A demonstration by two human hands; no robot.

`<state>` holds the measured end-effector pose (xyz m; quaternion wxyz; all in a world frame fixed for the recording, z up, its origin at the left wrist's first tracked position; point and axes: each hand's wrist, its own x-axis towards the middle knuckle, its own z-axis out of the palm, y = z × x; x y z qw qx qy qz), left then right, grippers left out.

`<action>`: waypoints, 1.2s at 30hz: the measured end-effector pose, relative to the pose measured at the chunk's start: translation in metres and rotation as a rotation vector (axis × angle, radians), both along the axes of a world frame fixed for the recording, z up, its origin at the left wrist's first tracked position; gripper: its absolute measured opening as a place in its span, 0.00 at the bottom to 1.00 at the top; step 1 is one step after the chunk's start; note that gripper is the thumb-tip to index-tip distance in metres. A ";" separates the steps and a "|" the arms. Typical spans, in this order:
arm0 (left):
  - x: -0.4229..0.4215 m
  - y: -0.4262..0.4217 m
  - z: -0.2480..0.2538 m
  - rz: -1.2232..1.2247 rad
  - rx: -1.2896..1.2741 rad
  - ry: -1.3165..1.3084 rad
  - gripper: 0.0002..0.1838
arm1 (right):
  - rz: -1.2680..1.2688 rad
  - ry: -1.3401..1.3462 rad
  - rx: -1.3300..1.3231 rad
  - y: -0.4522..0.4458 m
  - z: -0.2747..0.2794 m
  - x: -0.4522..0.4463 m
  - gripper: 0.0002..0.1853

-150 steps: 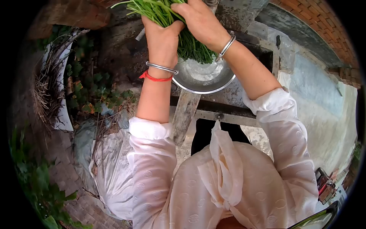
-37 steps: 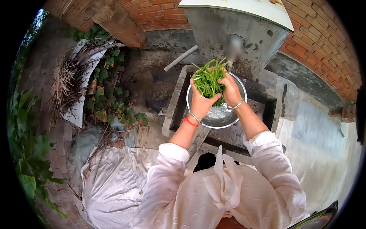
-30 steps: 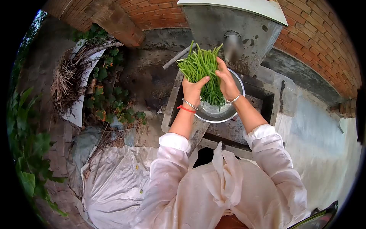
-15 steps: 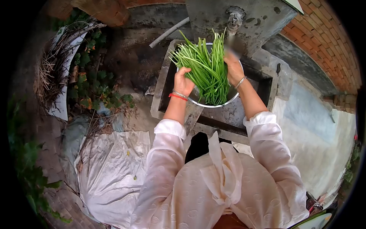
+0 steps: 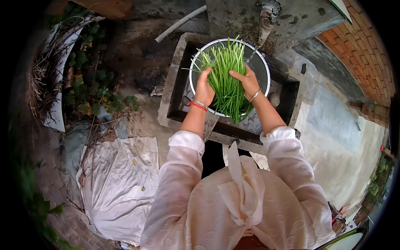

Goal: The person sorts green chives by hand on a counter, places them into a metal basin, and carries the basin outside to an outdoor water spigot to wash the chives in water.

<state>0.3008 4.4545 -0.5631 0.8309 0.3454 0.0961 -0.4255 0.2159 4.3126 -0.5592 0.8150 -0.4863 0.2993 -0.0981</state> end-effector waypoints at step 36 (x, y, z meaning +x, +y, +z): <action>-0.032 -0.070 -0.099 -0.102 1.166 -1.176 0.40 | -0.150 0.335 -0.455 -0.018 -0.090 0.020 0.19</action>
